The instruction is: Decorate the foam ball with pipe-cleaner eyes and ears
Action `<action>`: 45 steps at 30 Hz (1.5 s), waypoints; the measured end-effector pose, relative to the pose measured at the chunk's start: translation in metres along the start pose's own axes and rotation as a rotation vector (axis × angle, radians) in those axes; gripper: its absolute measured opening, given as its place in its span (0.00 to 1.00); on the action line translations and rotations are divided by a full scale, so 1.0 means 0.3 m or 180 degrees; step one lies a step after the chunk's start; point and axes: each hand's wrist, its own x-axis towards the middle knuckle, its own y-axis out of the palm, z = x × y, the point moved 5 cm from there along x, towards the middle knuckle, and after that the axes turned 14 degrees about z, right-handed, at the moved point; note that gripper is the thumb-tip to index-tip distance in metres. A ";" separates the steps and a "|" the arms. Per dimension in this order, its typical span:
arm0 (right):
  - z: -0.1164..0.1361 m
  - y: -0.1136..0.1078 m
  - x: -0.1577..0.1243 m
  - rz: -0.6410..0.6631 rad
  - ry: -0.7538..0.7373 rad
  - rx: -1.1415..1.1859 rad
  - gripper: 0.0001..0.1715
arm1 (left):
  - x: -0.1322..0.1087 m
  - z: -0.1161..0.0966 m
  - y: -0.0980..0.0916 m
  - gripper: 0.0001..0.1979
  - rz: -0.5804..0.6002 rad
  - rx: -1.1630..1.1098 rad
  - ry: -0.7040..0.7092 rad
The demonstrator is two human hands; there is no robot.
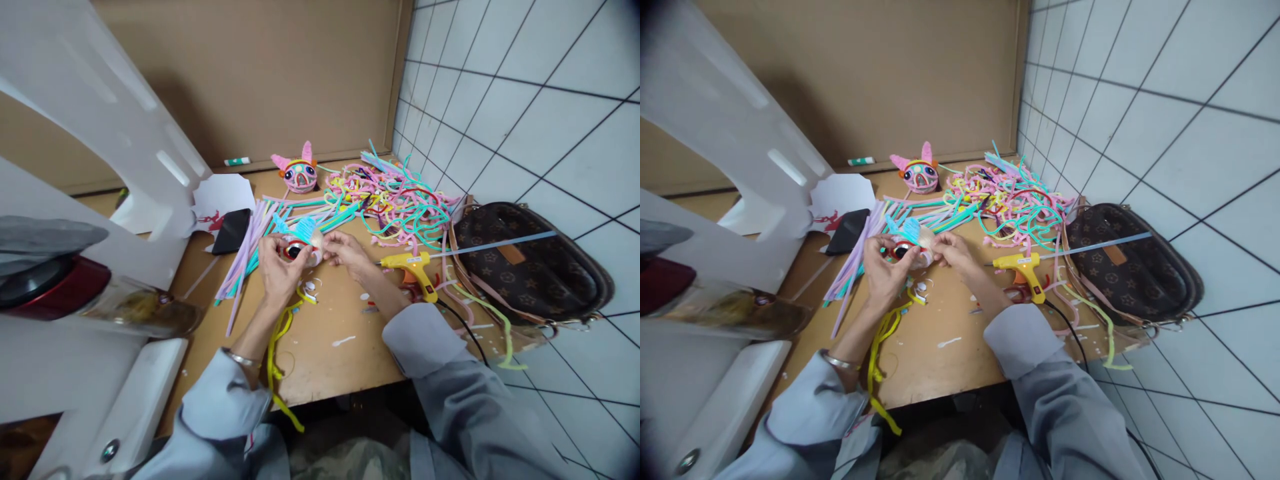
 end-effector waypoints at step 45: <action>0.121 -0.125 -0.474 -0.2704 0.0498 -0.3404 0.33 | 0.022 0.049 0.001 0.20 0.0012 -0.0263 -0.0250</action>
